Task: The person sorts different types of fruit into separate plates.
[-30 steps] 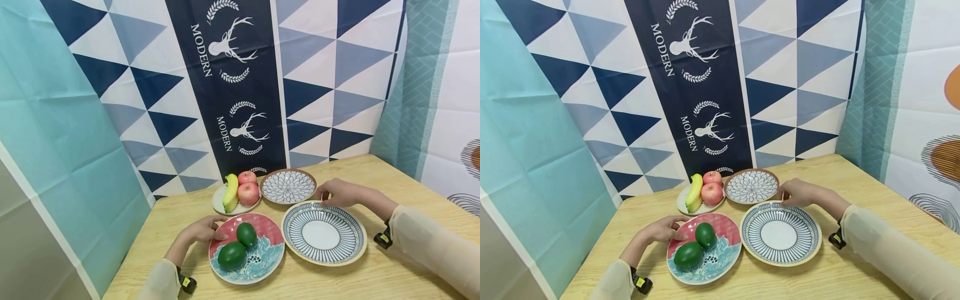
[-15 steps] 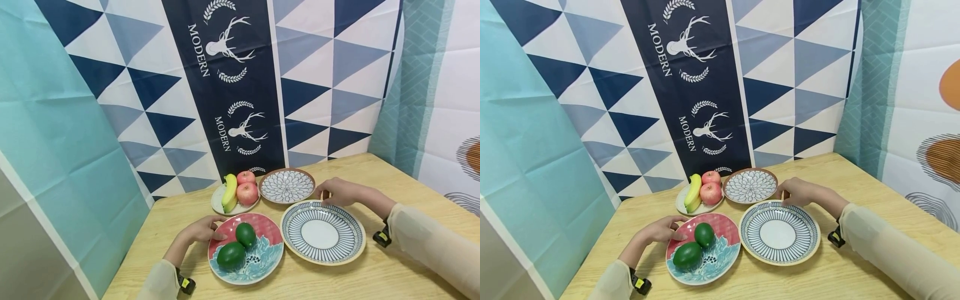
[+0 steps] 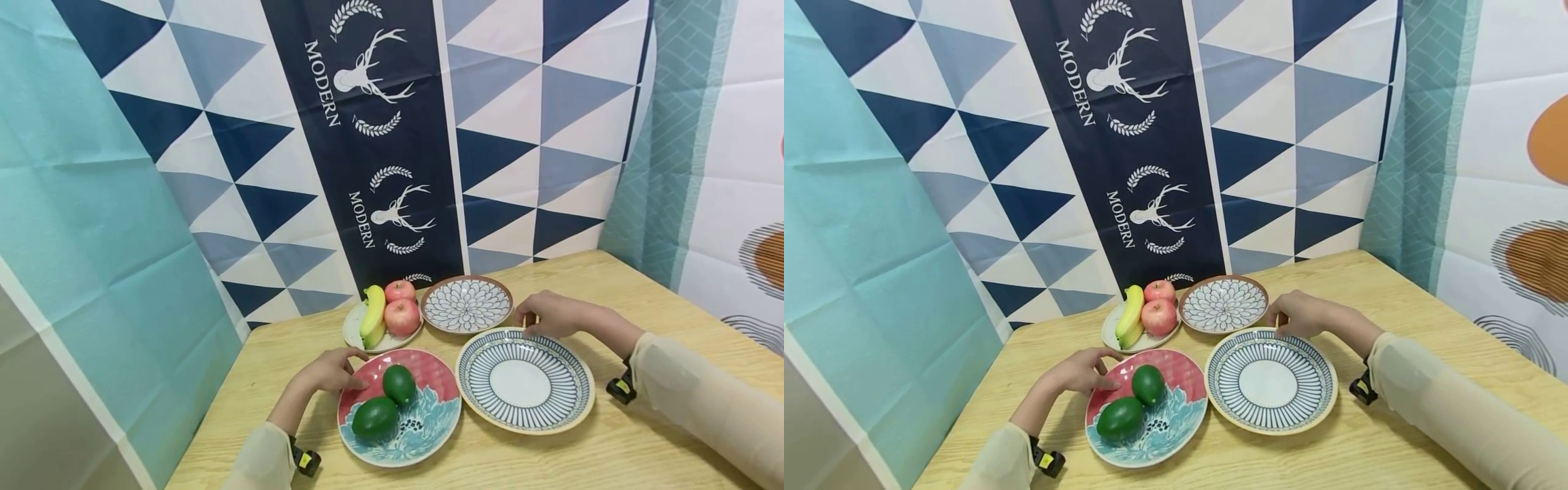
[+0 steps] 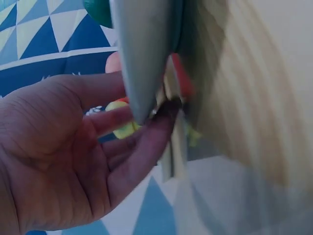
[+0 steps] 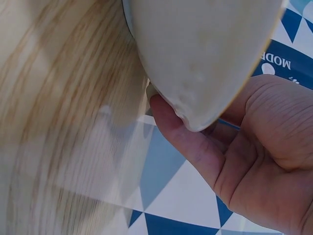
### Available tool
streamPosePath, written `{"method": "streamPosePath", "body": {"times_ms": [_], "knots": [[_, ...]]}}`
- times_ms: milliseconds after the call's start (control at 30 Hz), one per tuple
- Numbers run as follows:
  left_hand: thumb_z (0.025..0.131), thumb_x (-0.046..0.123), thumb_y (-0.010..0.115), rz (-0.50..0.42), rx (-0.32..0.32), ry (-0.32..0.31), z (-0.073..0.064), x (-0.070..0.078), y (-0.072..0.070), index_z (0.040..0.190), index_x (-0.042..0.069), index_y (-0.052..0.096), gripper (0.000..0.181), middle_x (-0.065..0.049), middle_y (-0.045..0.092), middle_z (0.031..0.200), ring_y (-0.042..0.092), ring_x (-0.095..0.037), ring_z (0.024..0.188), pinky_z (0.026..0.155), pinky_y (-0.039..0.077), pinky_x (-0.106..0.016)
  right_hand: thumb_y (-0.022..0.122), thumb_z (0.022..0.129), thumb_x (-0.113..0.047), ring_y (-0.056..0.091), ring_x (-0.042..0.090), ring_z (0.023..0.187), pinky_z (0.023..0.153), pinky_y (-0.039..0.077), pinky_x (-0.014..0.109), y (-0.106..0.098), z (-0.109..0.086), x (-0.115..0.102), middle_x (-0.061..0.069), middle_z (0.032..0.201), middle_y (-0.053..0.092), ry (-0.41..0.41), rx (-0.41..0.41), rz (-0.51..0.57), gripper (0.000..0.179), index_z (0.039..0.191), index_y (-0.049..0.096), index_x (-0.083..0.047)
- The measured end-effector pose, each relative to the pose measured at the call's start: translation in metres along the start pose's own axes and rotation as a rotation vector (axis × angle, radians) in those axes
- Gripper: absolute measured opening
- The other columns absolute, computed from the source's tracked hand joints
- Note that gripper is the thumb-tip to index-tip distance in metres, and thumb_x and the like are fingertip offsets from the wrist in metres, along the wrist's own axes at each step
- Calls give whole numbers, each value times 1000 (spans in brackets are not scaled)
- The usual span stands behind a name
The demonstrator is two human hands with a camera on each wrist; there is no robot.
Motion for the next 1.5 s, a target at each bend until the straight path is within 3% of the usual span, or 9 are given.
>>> {"method": "streamPosePath", "body": {"times_ms": [100, 200, 367, 533, 733, 933, 1133, 1233, 1500], "knots": [[92, 22, 84, 42, 56, 10, 0, 6, -9, 136, 8, 65, 51, -8, 67, 92, 67, -22, 75, 67, 58, -35, 80, 93, -10, 60, 5, 81, 72, 51, 30, 0, 0, 0, -11, 90, 67, 2, 0, -1, 11, 97, 74, -18], [92, 24, 84, 105, 112, 60, 1, 16, -19, 133, 6, 67, 48, -7, 70, 91, 68, -21, 75, 69, 58, -36, 80, 93, -10, 60, 5, 81, 72, 51, 29, 1, 0, 0, -12, 89, 66, 5, 2, 0, 11, 96, 74, -18], [90, 25, 85, 268, 212, 177, 7, 41, -34, 131, 8, 69, 47, -9, 72, 104, 67, -23, 91, 77, 57, -39, 80, 93, -9, 58, 5, 78, 71, 50, 28, 3, -2, -1, -11, 86, 66, 10, 2, 4, 9, 95, 74, -16], [89, 23, 85, 372, 248, 264, 17, 65, -39, 134, 8, 69, 50, -15, 69, 122, 65, -33, 113, 93, 56, -49, 79, 94, -8, 58, 5, 78, 71, 50, 28, 5, -2, -1, -11, 86, 65, 14, 4, 10, 8, 96, 74, -14], [89, 29, 83, 512, 222, 319, 36, 86, -37, 138, 10, 68, 54, -14, 65, 138, 56, -36, 133, 111, 46, -55, 80, 93, -8, 58, 5, 79, 71, 50, 28, 9, -2, 0, -11, 87, 65, 14, 7, 11, 11, 97, 73, -16], [90, 33, 84, 569, 141, 388, 55, 97, -35, 141, 12, 66, 58, -12, 64, 141, 57, -33, 131, 112, 45, -52, 80, 93, -8, 57, 5, 79, 71, 50, 28, 10, -1, -1, -11, 87, 64, 11, 4, 6, 13, 97, 72, -18], [91, 29, 81, 577, 124, 466, 68, 104, -39, 145, 12, 63, 59, -13, 60, 143, 57, -30, 128, 111, 47, -48, 79, 93, -7, 57, 6, 79, 71, 50, 28, 7, -1, -4, -10, 87, 64, 20, 8, 0, 13, 97, 72, -16], [94, 30, 78, 562, 122, 467, 74, 105, -40, 145, 11, 63, 57, -15, 59, 142, 58, -31, 126, 109, 48, -48, 79, 93, -6, 57, 6, 78, 70, 49, 28, 5, 0, -5, -11, 85, 64, 26, 6, -5, 13, 96, 71, -17], [93, 32, 77, 552, 110, 391, 92, 101, -35, 140, 18, 66, 51, -12, 56, 151, 55, -29, 133, 111, 47, -49, 79, 93, -6, 56, 7, 77, 69, 49, 28, 5, 0, -5, -10, 85, 63, 29, 6, -13, 13, 96, 71, -17]]}}
Point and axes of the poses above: each hand's wrist, its own z-axis towards the middle knuckle, its own y-axis out of the palm, x = y × z, the point moved 5 cm from there along z, towards the middle knuckle
